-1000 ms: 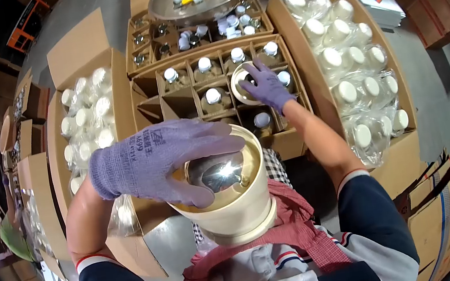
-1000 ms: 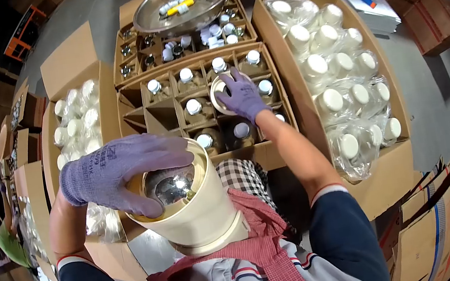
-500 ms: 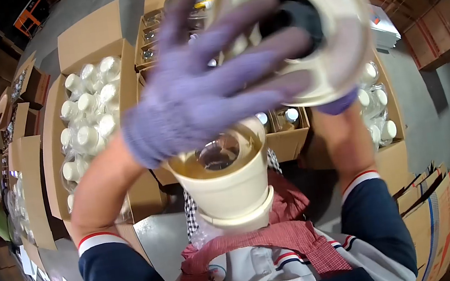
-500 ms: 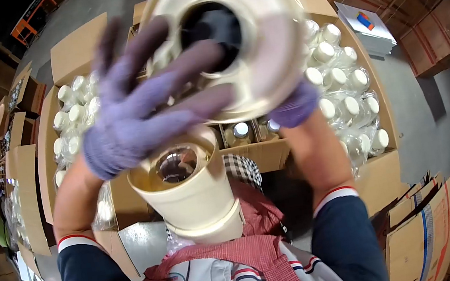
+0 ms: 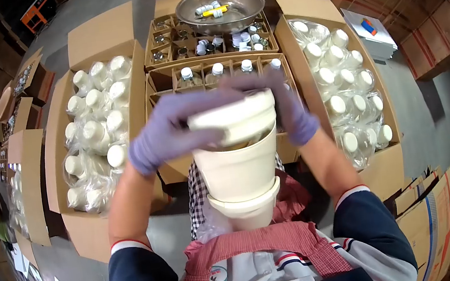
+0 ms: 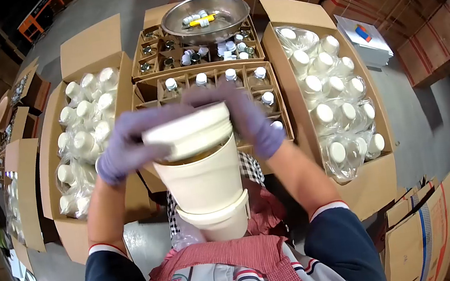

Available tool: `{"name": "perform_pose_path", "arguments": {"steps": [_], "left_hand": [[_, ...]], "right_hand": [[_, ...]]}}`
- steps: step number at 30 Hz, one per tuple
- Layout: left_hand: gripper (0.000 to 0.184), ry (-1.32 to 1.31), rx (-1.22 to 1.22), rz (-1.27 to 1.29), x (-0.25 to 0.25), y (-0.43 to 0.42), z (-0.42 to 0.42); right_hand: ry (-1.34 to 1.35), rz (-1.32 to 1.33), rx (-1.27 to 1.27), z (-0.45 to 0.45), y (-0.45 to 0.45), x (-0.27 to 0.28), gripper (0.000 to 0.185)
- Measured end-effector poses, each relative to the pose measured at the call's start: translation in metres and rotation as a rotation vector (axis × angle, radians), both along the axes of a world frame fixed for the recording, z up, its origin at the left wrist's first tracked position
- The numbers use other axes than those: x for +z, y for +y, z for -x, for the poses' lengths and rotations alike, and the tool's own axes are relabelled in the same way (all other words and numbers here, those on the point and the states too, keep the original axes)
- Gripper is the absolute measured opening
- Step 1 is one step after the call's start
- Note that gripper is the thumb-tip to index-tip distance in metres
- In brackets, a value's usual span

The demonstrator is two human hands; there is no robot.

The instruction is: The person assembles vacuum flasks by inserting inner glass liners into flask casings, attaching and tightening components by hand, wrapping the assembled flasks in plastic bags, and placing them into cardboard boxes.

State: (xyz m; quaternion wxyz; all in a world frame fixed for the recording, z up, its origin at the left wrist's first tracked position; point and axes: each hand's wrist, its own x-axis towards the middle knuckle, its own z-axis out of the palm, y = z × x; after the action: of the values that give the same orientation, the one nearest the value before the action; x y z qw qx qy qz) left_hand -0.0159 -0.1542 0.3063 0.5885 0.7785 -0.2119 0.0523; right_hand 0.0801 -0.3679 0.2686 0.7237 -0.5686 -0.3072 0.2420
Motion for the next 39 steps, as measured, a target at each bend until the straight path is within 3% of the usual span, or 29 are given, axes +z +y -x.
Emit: {"name": "perform_pose_path", "arguments": {"steps": [1,3,6,8,10,12,14,16,18,20,22,23,24,25,28,31,32,33,36,37,38,39], "left_hand": [[0.048,-0.149,-0.008,-0.157,-0.001,-0.004,0.002],[0.043,-0.254,-0.038,-0.163,-0.001,-0.005,0.001],[0.043,-0.322,-0.023,-0.343,0.01,-0.021,-0.008],[0.042,-0.415,0.0,-0.493,0.007,-0.023,-0.017],[0.045,-0.435,-0.067,-0.476,-0.003,-0.013,-0.019],[0.057,-0.392,-0.079,-0.505,-0.012,0.015,-0.016],[0.066,-0.276,0.212,-0.519,-0.013,0.026,-0.011],[0.069,-0.367,0.356,-0.226,-0.009,0.009,-0.005],[0.061,-0.444,0.24,-0.361,0.007,-0.017,-0.009],[0.053,-0.365,0.22,-0.555,0.002,-0.01,-0.013],[0.053,-0.222,0.359,-0.531,-0.065,0.036,-0.027],[0.054,-0.293,0.435,-0.467,-0.081,0.048,-0.022],[0.069,-0.343,0.436,-0.229,-0.07,0.034,-0.018],[0.066,-0.424,0.425,-0.173,-0.043,0.008,-0.009],[0.06,-0.359,0.249,-0.241,-0.027,-0.004,-0.005],[0.051,-0.128,0.506,-0.17,-0.121,0.045,-0.023],[0.051,-0.159,0.502,-0.174,-0.09,0.031,-0.019],[0.049,-0.379,0.476,-0.189,-0.041,-0.003,-0.004],[0.05,-0.26,0.31,-0.177,-0.029,-0.004,-0.001],[0.051,-0.068,0.358,-0.036,-0.064,0.011,-0.007],[0.052,0.111,0.422,0.126,-0.098,0.026,-0.014],[0.052,-0.07,0.453,0.055,-0.074,0.012,-0.003]], "right_hand": [[0.006,0.027,0.016,0.002,0.003,-0.011,0.07],[0.158,-0.094,0.053,0.004,-0.001,-0.026,0.071],[0.032,-0.138,-0.001,-0.013,0.012,-0.043,0.033],[-0.209,-0.06,-0.075,-0.024,0.02,-0.056,0.023],[-0.02,-0.037,0.005,-0.025,0.015,-0.056,0.029],[-0.174,-0.036,-0.019,-0.025,0.003,-0.034,0.045],[-0.126,-0.128,-0.048,-0.032,-0.014,-0.029,0.106],[0.013,-0.204,-0.167,-0.061,-0.004,-0.031,0.103],[-0.025,-0.204,-0.12,-0.036,0.021,-0.038,0.088],[-0.412,0.123,-0.067,0.001,-0.007,0.014,0.079],[-0.77,0.076,-0.051,0.001,-0.012,0.016,0.085],[-0.94,0.036,-0.061,0.0,-0.014,0.017,0.088],[-0.514,-0.065,-0.145,-0.012,-0.008,0.009,0.085],[-0.076,-0.149,-0.216,-0.018,-0.006,0.004,0.082],[-0.622,0.088,0.001,0.013,-0.013,0.028,0.071],[-0.87,-0.1,0.048,0.027,-0.017,0.037,0.067],[-0.58,-0.048,-0.07,0.005,-0.011,0.023,0.068],[-0.275,0.012,-0.188,-0.012,-0.008,0.013,0.069],[-0.743,0.057,0.013,0.024,-0.013,0.036,0.062],[-0.945,0.04,0.053,0.035,-0.014,0.043,0.066],[-0.98,0.029,0.052,0.037,-0.016,0.045,0.07],[-0.839,0.027,-0.017,0.022,-0.012,0.036,0.074]]}}
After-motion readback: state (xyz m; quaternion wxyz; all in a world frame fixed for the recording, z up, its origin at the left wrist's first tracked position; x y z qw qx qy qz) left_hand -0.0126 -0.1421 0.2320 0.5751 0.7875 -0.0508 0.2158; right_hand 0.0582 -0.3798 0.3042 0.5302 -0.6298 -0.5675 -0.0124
